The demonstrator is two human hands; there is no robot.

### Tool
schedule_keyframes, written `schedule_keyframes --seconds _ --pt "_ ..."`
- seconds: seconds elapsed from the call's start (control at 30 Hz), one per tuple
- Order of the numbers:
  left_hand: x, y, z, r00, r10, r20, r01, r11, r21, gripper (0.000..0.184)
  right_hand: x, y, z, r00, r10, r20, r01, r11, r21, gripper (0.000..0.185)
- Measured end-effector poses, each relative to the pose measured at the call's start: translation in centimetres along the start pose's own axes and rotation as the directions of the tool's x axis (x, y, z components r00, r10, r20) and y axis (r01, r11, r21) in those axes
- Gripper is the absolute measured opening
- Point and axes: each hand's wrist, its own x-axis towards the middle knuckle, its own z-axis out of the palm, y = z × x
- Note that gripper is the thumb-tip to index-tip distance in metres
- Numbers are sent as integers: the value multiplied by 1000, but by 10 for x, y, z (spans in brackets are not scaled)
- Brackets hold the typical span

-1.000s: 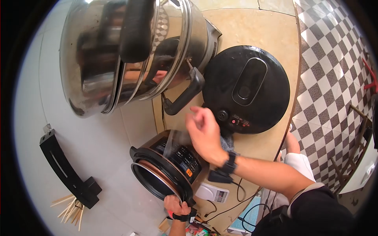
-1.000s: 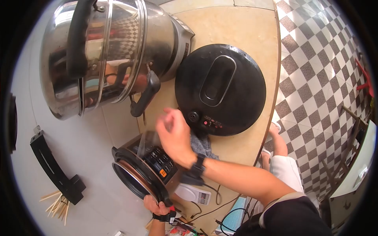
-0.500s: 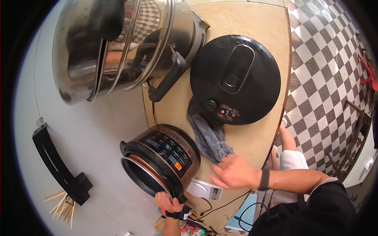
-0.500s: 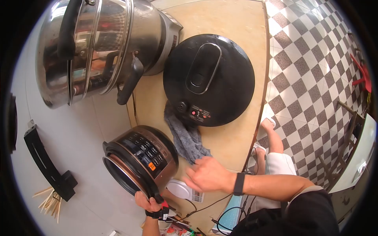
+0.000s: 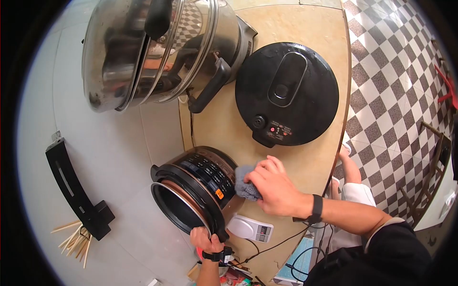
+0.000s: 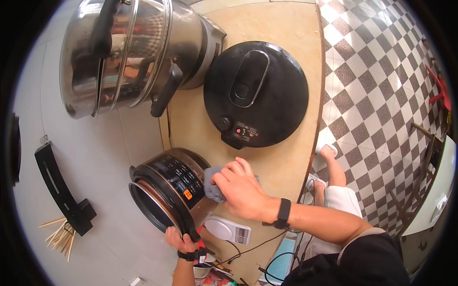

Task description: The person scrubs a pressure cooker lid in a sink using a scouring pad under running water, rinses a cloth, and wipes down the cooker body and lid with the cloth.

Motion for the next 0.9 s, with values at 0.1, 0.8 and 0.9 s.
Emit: schedule_keyframes --seconds 0.1,0.8,0.9 --pt "-1 -2 1 1000 20 -23 -20 1000 -6 54 8 -7 2 992 121 -43 -74 814 576 52" --pt "2 2 -8 994 -34 100 33 999 12 48 29 -31 77 872 450 -195 -236 734 637 39" --pt "5 1 -5 994 -31 100 33 999 -19 47 88 -39 52 970 74 -233 114 707 698 37"
